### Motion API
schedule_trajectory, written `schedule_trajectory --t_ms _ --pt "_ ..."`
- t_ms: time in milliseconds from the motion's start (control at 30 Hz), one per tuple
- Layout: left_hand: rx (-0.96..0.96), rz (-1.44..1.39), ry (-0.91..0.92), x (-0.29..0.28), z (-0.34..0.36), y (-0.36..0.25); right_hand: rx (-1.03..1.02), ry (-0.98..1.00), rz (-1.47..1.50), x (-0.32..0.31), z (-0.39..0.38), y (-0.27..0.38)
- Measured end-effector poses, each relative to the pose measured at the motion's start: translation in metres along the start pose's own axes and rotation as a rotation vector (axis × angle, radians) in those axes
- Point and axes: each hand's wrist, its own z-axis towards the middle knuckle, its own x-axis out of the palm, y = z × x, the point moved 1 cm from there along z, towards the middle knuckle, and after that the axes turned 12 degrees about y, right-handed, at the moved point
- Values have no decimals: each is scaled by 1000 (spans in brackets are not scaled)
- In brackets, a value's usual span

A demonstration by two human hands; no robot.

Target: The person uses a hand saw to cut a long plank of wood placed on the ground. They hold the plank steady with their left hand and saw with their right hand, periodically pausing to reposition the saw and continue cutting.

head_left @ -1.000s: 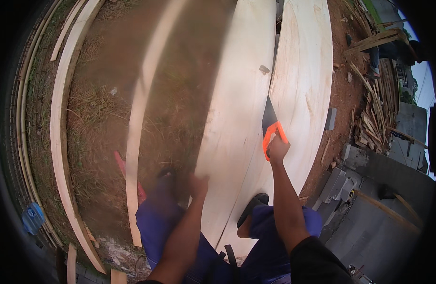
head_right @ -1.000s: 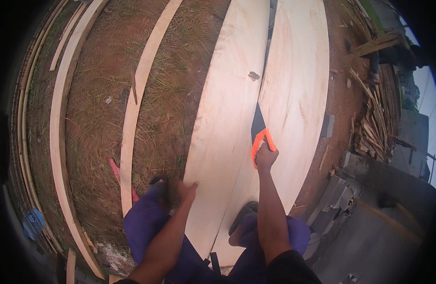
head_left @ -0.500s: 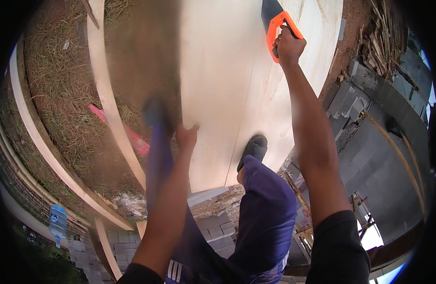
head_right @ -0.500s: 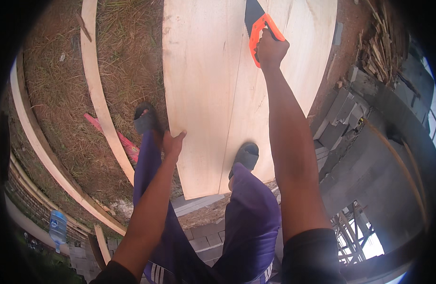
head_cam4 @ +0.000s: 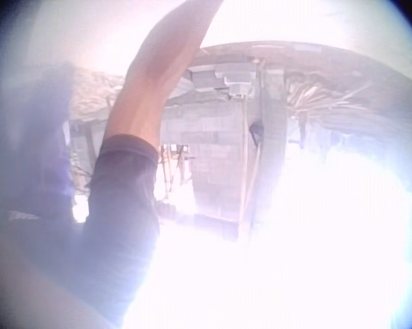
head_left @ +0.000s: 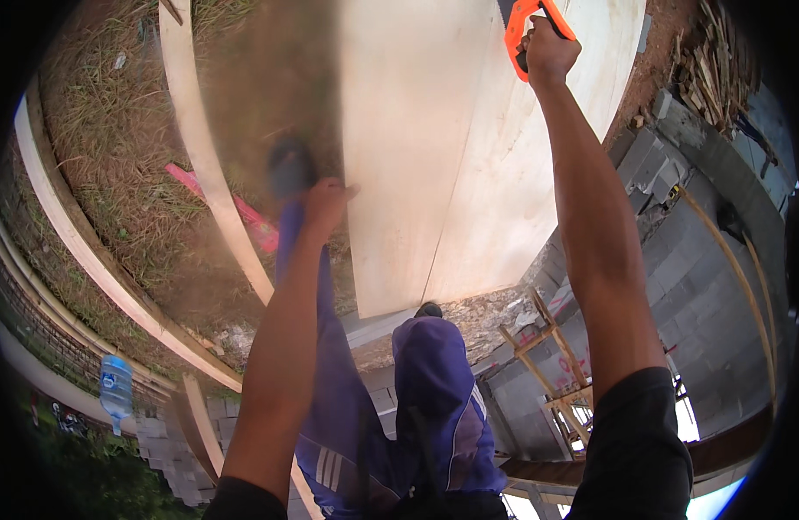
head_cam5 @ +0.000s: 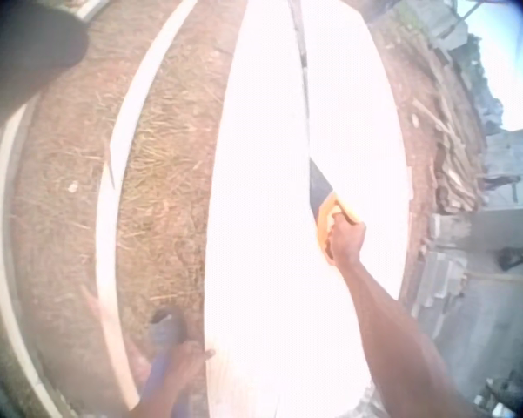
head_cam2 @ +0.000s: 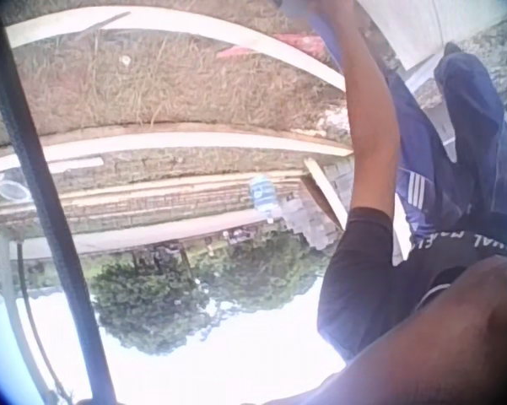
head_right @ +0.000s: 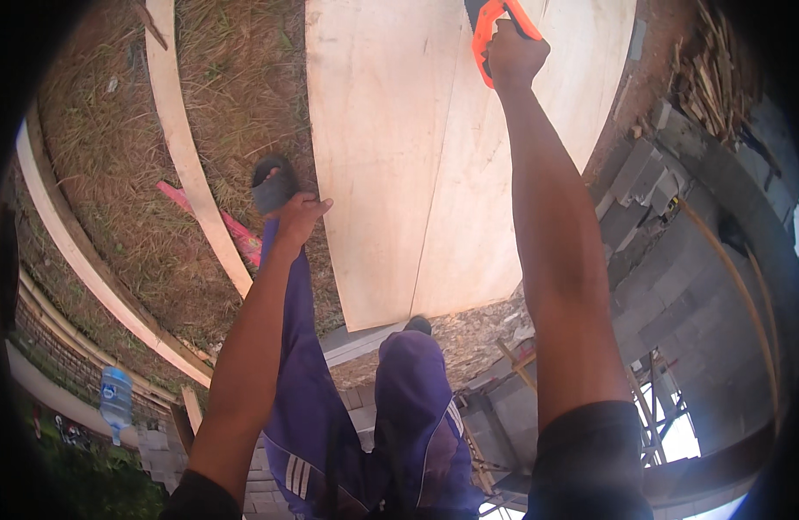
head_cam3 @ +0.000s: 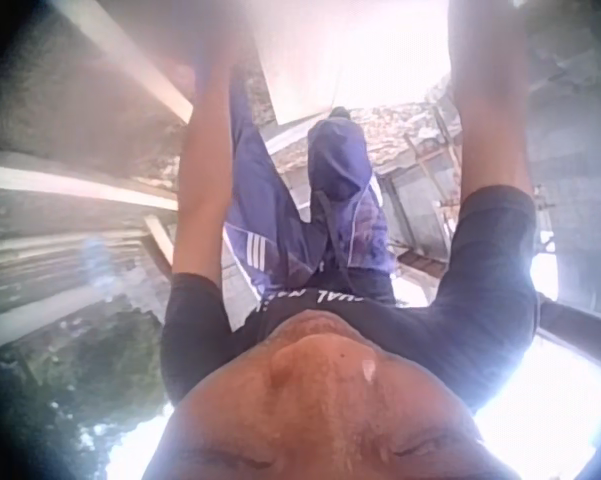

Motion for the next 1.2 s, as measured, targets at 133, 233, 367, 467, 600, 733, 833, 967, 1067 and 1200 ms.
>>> schedule_trajectory --t_ms 133,233,367,467,600,733,833,967,1067,1200 --pt "75 -104 -76 -11 4 -21 -5 -2 19 -5 0 0" --pt "101 -136 -70 -8 4 -32 11 -7 44 -8 2 -4" --pt "42 -33 -35 2 13 -24 -6 44 52 -6 3 -6" --pt "0 176 -102 13 8 -22 11 27 42 -4 0 -2" --pt "-6 301 -101 22 -23 -47 -27 18 51 -1 -7 1" --pt "4 148 -58 27 -3 -15 -110 47 10 2 -4 1" --pt "20 153 -85 29 4 -4 -8 96 46 9 -12 10" --pt "31 88 -94 33 -10 -28 14 144 24 0 -18 15" --pt "-10 46 -85 35 -15 -43 50 172 98 1 -25 24" --pt "-39 70 -157 27 -1 -44 151 154 24 -10 -41 58"
